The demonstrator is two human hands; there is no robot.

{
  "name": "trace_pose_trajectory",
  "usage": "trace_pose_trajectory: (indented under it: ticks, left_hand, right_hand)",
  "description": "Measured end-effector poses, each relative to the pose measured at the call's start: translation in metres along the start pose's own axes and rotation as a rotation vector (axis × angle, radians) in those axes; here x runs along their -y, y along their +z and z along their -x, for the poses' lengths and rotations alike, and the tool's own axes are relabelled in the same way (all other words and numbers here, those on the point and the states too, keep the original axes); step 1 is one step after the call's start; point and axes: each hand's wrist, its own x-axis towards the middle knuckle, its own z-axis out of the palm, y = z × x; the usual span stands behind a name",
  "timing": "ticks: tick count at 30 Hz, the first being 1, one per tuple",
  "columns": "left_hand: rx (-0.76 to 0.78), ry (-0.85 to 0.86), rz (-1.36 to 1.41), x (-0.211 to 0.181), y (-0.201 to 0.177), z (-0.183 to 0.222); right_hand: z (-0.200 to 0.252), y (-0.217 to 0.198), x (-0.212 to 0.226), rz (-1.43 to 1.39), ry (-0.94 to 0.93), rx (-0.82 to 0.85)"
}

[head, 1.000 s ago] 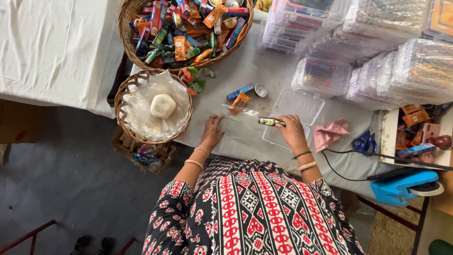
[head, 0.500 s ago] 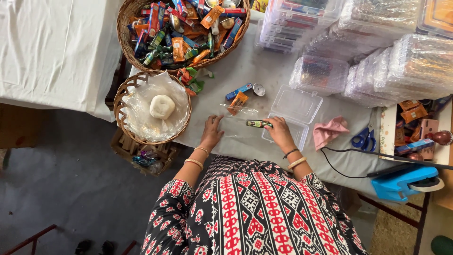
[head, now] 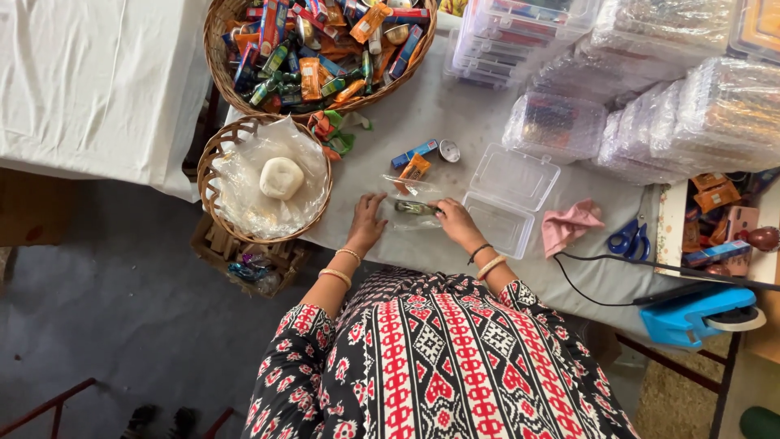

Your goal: The person packs small retail items from a basket into clear plastic containers, closes the lids, and wraps the containers with clear plastic film. They also pick individual packets and tubes from the basket and set them on the table while filling the containers.

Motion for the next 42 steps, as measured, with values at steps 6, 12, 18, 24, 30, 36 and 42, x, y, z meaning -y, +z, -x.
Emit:
trace_pose_trajectory:
  ticks: [6, 12, 18, 24, 30, 36, 42]
  left_hand:
    - [-0.024, 0.046, 0.006, 0.005, 0.0, -0.003]
    - [-0.065, -0.001, 0.03, 0.001, -0.002, -0.016]
    - [-0.084, -0.025, 0.025, 0.0, 0.006, -0.055]
    - [-0.035, -0.108, -0.03, -0.014, 0.016, -0.074]
    - [-0.065, -0.119, 0.12, -0.014, 0.033, -0.096]
    - [-0.226, -0.208, -0.088, -0.055, 0.003, -0.123]
    - [-0.023, -0.111, -0.375, -0.024, 0.024, -0.155]
  right_hand:
    - [-0.002, 0.003, 0.012, -0.039, 0.016, 0.073]
    - [-0.003, -0.004, 0.031, 0.013, -0.037, 0.07]
    - [-0.008, 0.027, -0.027, 0.08, -0.222, 0.002]
    - [-0.003, 0.005, 0.007, -0.15, -0.027, 0.111]
    - [-0.009, 0.02, -0.051, -0.763, 0.244, 0.122]
    - [-0.009, 0.012, -0.044, -0.852, 0.27, 0.056]
    - [0.005, 0.003, -0.044, -0.843, 0.199, -0.074]
